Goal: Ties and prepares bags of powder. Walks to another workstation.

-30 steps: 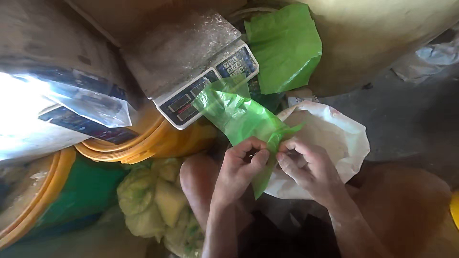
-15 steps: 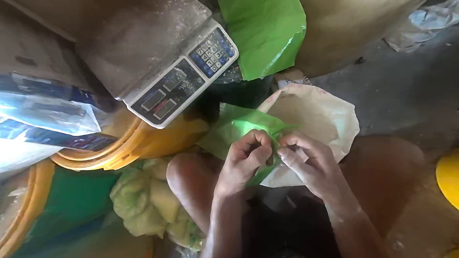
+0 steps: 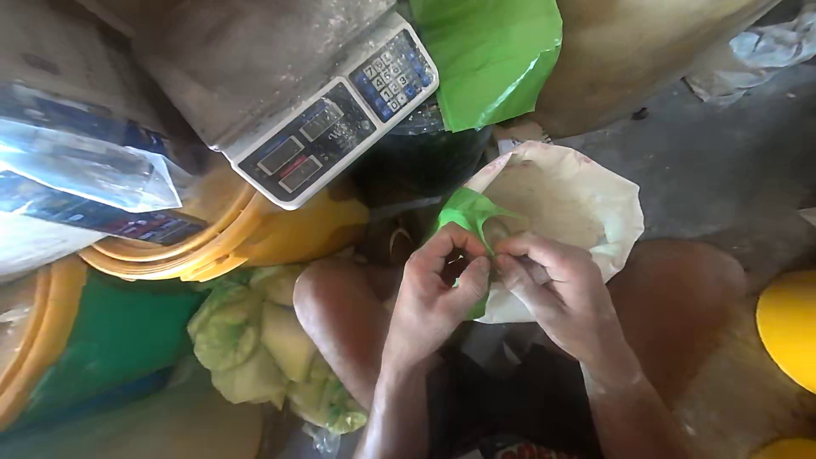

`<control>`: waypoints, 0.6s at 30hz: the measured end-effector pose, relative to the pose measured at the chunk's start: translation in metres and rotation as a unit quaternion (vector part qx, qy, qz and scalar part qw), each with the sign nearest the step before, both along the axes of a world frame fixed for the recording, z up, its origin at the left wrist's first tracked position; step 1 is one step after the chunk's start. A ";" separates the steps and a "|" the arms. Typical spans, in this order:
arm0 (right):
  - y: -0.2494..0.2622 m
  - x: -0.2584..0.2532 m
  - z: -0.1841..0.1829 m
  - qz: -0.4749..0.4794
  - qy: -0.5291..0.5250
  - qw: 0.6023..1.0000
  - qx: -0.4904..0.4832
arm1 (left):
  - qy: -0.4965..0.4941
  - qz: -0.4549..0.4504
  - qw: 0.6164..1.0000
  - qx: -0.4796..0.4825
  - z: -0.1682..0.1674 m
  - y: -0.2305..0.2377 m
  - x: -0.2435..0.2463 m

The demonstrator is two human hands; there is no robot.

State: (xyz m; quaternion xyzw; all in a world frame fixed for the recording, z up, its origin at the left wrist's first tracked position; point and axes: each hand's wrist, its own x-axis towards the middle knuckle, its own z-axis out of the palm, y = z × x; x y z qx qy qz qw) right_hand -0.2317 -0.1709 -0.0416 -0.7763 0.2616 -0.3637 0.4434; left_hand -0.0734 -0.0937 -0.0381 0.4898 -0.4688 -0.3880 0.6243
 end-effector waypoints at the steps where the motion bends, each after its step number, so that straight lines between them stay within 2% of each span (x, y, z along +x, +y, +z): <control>1: 0.001 0.000 0.000 0.003 0.001 1.000 -0.005 | -0.008 0.005 1.000 0.007 0.001 0.000 0.000; 6: 0.001 0.003 -0.001 0.011 0.004 0.999 -0.032 | -0.023 -0.004 0.999 0.029 0.001 0.002 0.003; 14: 0.003 0.007 0.000 -0.010 0.033 0.996 -0.084 | 0.013 -0.002 1.000 0.011 -0.005 0.008 0.004; 18: 0.006 0.011 0.001 -0.031 0.052 0.990 -0.129 | -0.027 0.027 0.999 0.006 -0.001 0.009 0.001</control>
